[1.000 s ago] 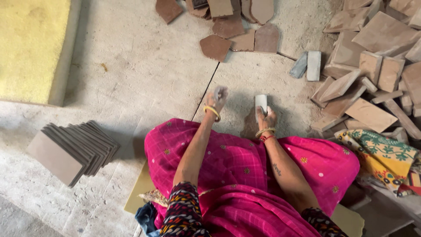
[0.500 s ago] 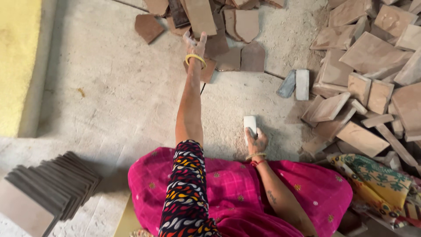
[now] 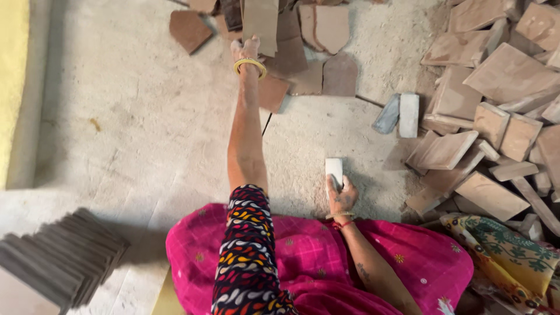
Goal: The person sits cross-legged on the floor and smooths the edges of rectangular tiles using a small stone. They hold each tile in the left hand and rub its edges with the stone in the right hand, then place the finished tile into a growing stack on the left.
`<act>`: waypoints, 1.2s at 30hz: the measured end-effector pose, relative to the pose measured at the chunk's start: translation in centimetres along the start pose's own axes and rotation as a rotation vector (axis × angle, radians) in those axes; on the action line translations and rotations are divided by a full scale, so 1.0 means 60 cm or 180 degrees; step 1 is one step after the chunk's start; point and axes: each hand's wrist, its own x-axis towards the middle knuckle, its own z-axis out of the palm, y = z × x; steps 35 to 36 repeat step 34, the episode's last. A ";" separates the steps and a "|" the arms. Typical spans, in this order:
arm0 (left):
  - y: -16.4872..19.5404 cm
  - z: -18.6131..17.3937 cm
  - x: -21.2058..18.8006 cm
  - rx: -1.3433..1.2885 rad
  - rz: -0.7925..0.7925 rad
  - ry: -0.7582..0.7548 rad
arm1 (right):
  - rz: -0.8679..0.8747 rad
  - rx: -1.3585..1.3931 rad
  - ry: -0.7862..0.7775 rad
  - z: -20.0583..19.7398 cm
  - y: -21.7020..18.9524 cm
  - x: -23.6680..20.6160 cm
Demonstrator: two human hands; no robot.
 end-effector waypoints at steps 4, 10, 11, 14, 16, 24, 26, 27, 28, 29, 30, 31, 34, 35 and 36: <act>-0.076 -0.050 -0.049 0.0967 0.1178 0.0413 | -0.0096 0.0011 -0.0085 -0.006 -0.018 -0.002; -0.190 -0.152 -0.187 0.2750 0.2482 0.0169 | -0.0263 -0.0722 0.0131 -0.005 -0.023 0.002; -0.194 -0.164 -0.197 0.2733 0.2492 -0.0025 | -0.0295 -0.0566 0.0142 -0.002 -0.018 0.001; -0.191 -0.184 -0.213 0.2498 0.2488 -0.0492 | -0.0322 -0.0313 0.0154 -0.001 -0.004 0.003; -0.183 -0.188 -0.220 0.2152 0.2424 -0.0633 | -0.0245 -0.0418 0.0099 -0.003 -0.001 0.002; -0.156 -0.141 -0.196 0.1405 0.2025 -0.0139 | -0.0152 -0.0421 0.0051 -0.003 -0.010 0.001; -0.131 -0.112 -0.147 0.0594 0.1769 0.0000 | -0.0244 -0.0551 0.0045 -0.006 -0.011 0.002; -0.115 -0.099 -0.119 0.0000 0.1736 0.0102 | -0.0365 -0.0599 0.0054 -0.008 -0.011 0.002; -0.098 -0.085 -0.091 -0.0499 0.1798 0.0244 | -0.0482 -0.0652 0.0057 -0.009 -0.009 0.001; -0.082 -0.073 -0.066 -0.1102 0.1279 -0.0165 | -0.0372 -0.0640 0.0035 -0.009 -0.005 0.002; -0.066 -0.061 -0.042 -0.1947 0.0635 -0.0563 | -0.0263 -0.0629 0.0003 -0.009 0.000 0.002; -0.049 -0.050 -0.022 -0.2792 -0.0127 -0.0888 | -0.0154 -0.0617 -0.0030 -0.007 0.007 0.001; -0.020 -0.017 0.024 -0.4052 -0.1286 -0.1096 | -0.0532 -0.0402 0.0184 0.003 0.027 0.004; -0.020 -0.017 0.024 -0.4052 -0.1286 -0.1096 | -0.0532 -0.0402 0.0184 0.003 0.027 0.004; -0.020 -0.017 0.024 -0.4052 -0.1286 -0.1096 | -0.0532 -0.0402 0.0184 0.003 0.027 0.004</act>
